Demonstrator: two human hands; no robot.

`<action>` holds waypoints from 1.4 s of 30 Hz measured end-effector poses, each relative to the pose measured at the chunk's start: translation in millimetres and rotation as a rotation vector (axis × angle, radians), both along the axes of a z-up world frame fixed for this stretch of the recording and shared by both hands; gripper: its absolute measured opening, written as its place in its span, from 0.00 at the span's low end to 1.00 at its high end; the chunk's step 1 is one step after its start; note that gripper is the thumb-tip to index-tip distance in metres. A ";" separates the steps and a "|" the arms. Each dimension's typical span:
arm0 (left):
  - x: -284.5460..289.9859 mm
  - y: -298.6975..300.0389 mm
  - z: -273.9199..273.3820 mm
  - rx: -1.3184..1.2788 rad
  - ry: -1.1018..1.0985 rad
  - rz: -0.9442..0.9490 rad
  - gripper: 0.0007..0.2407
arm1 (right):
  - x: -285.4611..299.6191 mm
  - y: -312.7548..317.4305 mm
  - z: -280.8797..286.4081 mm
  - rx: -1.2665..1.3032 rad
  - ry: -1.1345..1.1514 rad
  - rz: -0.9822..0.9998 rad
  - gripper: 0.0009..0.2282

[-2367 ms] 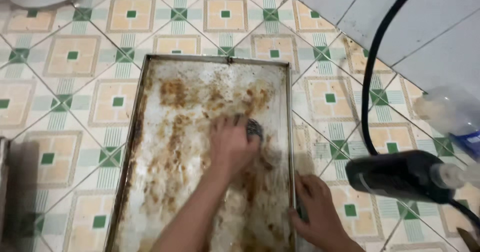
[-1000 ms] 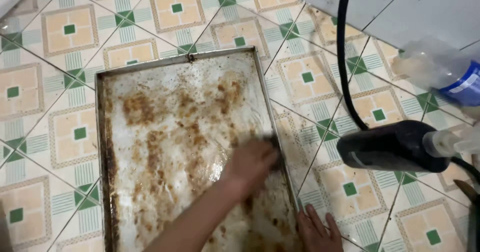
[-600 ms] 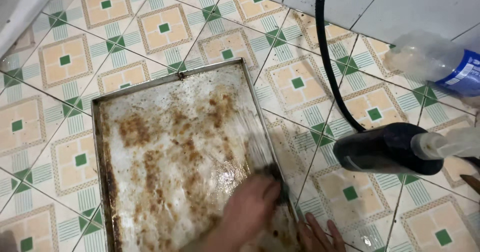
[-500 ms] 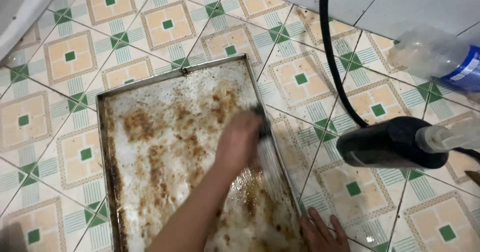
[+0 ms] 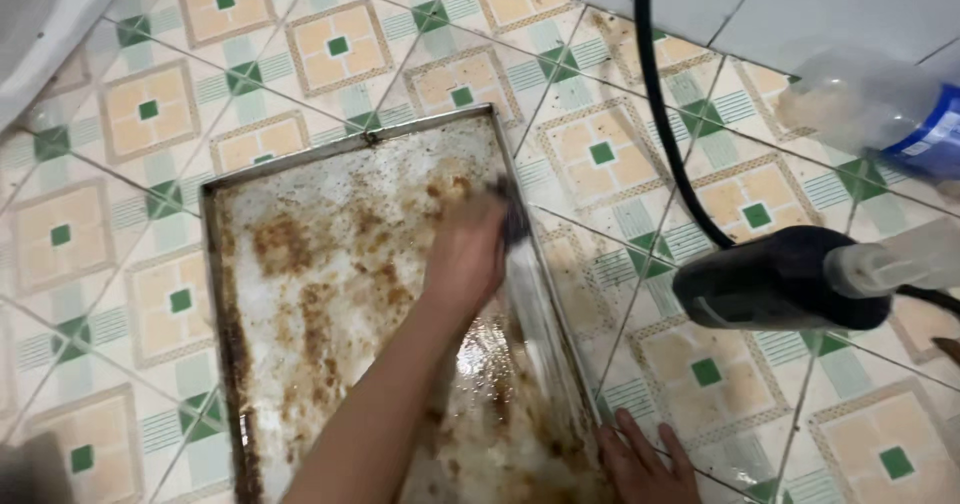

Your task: The person scrubs a large, dirty metal baking tray placed on a tiled floor using a dark scrubbing pad. They repeatedly rub the surface to remove brown stains and grime.

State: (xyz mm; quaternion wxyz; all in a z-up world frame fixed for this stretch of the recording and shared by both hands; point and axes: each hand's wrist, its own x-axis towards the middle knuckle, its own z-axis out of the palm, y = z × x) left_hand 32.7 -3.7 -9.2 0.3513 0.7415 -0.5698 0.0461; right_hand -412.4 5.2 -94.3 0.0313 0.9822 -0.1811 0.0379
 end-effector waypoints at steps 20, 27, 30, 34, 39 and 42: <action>-129.7 83.8 22.5 0.071 0.120 -0.121 0.19 | 18.3 -11.2 9.5 -0.096 -0.170 0.090 0.17; -11.1 64.8 37.5 0.316 0.049 0.262 0.17 | -3.8 -4.1 -8.0 -0.039 -0.135 0.071 0.26; -78.0 53.1 19.1 0.090 0.149 0.092 0.29 | 18.0 5.7 6.8 -0.031 -0.277 -0.042 0.16; -88.5 114.8 27.5 0.114 0.086 -0.372 0.23 | 23.8 4.9 6.4 -0.075 -0.266 0.041 0.16; 23.4 154.6 -70.7 0.348 -0.162 0.668 0.33 | 7.7 11.5 -10.4 0.018 -0.202 -0.110 0.22; -97.7 83.3 39.0 -0.023 0.313 0.205 0.22 | 16.5 4.5 8.7 0.048 -0.116 -0.053 0.29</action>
